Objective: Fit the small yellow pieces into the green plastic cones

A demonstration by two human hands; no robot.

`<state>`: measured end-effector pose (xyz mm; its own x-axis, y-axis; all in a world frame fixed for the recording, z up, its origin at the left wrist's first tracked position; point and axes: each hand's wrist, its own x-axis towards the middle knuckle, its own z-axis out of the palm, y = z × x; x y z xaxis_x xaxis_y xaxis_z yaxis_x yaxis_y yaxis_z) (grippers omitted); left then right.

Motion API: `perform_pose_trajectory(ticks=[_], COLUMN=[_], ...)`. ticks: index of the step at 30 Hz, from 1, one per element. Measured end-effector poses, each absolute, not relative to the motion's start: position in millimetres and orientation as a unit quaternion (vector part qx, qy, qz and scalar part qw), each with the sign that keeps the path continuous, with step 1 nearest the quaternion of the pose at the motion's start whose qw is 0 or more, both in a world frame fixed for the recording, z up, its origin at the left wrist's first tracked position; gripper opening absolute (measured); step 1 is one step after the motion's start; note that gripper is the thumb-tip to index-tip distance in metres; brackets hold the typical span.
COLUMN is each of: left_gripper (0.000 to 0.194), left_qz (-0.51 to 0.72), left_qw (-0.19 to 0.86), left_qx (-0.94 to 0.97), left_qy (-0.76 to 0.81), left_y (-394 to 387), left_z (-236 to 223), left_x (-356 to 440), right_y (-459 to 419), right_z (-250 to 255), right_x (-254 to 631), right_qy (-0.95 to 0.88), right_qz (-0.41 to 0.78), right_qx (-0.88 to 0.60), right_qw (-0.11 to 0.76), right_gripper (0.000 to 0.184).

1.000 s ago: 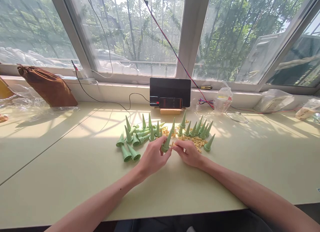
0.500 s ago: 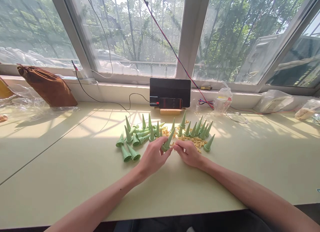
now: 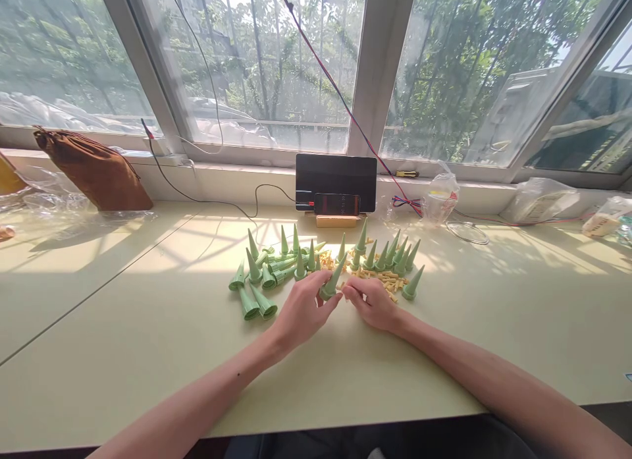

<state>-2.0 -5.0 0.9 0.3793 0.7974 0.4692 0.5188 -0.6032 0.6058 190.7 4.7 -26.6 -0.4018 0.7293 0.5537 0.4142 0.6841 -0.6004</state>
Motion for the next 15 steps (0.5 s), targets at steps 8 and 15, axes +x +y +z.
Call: perform_pose_trajectory(ticks=[8,15], left_gripper=[0.012,0.011], left_qz=[0.371,0.375], left_qw=[0.174,0.173], left_qx=[0.816,0.818], left_qy=[0.408,0.400], left_y=[-6.9,-6.8], left_z=[-0.2,1.0], left_x=[-2.8,-1.6], right_y=[4.7,5.4], right_z=[-24.6,-26.0], right_x=[188.9,189.1], right_qy=[-0.814,-0.818], right_qz=[0.199,0.214], right_qx=[-0.362,-0.358], right_qw=[0.408,0.397], right_gripper=[0.040,0.040])
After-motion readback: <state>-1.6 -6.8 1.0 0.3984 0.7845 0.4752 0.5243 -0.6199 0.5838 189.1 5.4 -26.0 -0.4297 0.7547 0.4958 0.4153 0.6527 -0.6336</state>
